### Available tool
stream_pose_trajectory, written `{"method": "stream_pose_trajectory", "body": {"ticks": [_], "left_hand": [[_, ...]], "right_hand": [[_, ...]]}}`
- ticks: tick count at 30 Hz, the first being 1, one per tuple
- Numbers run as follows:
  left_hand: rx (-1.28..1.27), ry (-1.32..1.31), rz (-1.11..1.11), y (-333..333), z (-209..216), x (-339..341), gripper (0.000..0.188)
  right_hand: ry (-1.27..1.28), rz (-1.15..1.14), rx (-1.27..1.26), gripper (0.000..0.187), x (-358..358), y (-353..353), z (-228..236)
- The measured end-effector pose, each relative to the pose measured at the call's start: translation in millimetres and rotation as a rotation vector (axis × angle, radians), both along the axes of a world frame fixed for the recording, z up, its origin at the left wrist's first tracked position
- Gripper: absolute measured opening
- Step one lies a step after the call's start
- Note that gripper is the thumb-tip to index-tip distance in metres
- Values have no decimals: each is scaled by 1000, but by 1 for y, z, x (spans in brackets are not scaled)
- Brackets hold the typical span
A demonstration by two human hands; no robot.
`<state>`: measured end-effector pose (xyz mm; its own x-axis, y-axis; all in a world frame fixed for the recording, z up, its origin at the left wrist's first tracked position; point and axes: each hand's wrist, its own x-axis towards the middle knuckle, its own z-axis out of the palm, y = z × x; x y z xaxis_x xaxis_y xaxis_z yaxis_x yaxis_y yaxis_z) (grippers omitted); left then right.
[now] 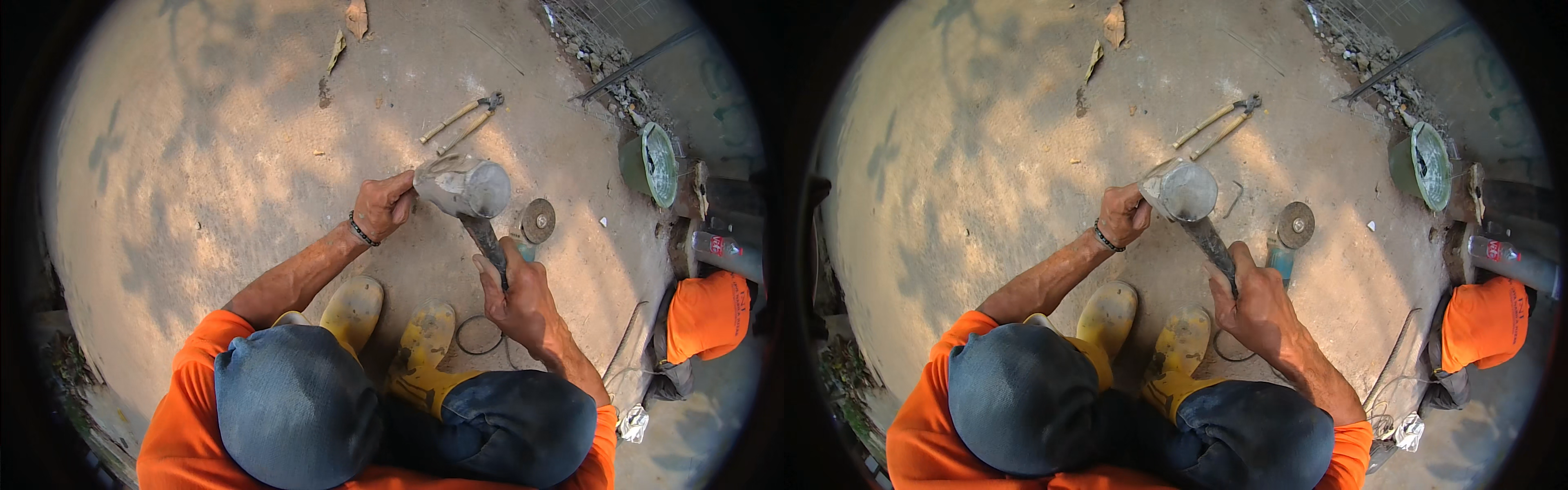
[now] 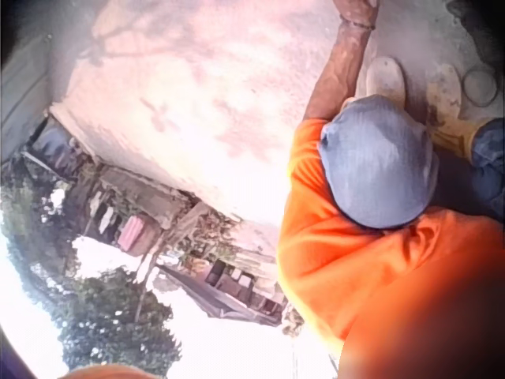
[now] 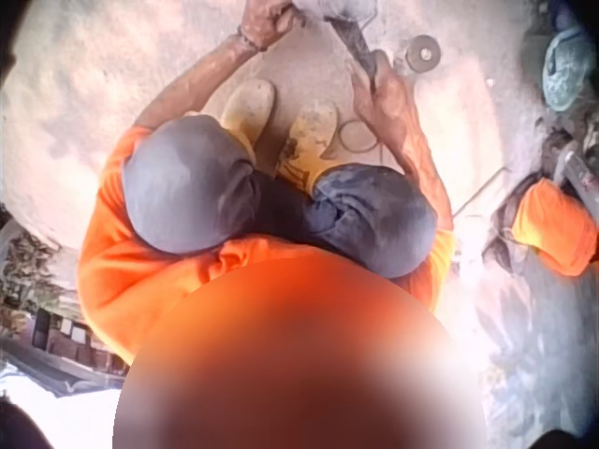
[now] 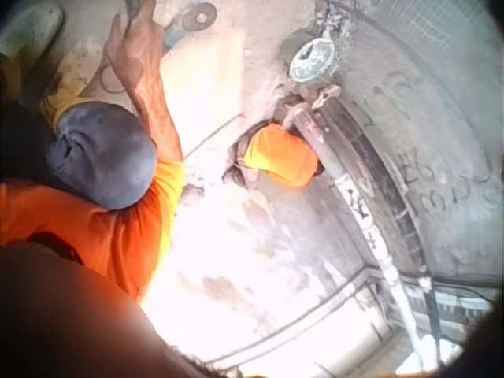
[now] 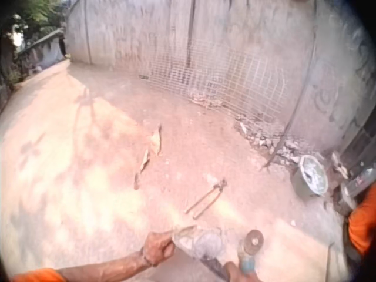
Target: The person uses a hammer and pliers to insert and secure metal pins into a small white pipe fitting. They repeatedly tap the pins with the hammer, adjust the fitting, and use pliers to manipulate the pins until they are seated.
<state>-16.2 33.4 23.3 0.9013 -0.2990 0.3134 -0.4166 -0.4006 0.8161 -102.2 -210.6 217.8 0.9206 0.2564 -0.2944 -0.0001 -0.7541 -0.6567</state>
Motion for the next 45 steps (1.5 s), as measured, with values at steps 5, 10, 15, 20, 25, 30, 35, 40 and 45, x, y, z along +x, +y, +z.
{"method": "stream_pose_trajectory", "body": {"ticks": [5,10,15,20,25,30,35,40,45], "left_hand": [[-89,-65,-12,-2,1,1,24],[20,-12,42,-3,3,6,23],[-73,-82,-99,0,-2,12,31],[-96,-5,4,3,-12,11,13],[-439,220,138,14,-19,44,20],[-675,655,167,21,-4,48,31],[-567,842,36,14,22,32,30],[-609,853,2,-8,29,16,33],[-839,696,-95,-20,38,14,41]], "right_hand": [[48,-83,45,29,0,-2,-6],[-12,-1,-16,28,-5,-6,-12],[88,-29,2,23,1,-8,-18],[0,-192,25,22,-6,-13,-46],[346,-511,447,50,-16,-21,-122],[588,-576,536,57,-16,2,-194],[152,-318,-214,50,-3,-2,-186],[48,-333,592,46,15,42,-168],[236,-360,639,33,8,55,-163]]}}
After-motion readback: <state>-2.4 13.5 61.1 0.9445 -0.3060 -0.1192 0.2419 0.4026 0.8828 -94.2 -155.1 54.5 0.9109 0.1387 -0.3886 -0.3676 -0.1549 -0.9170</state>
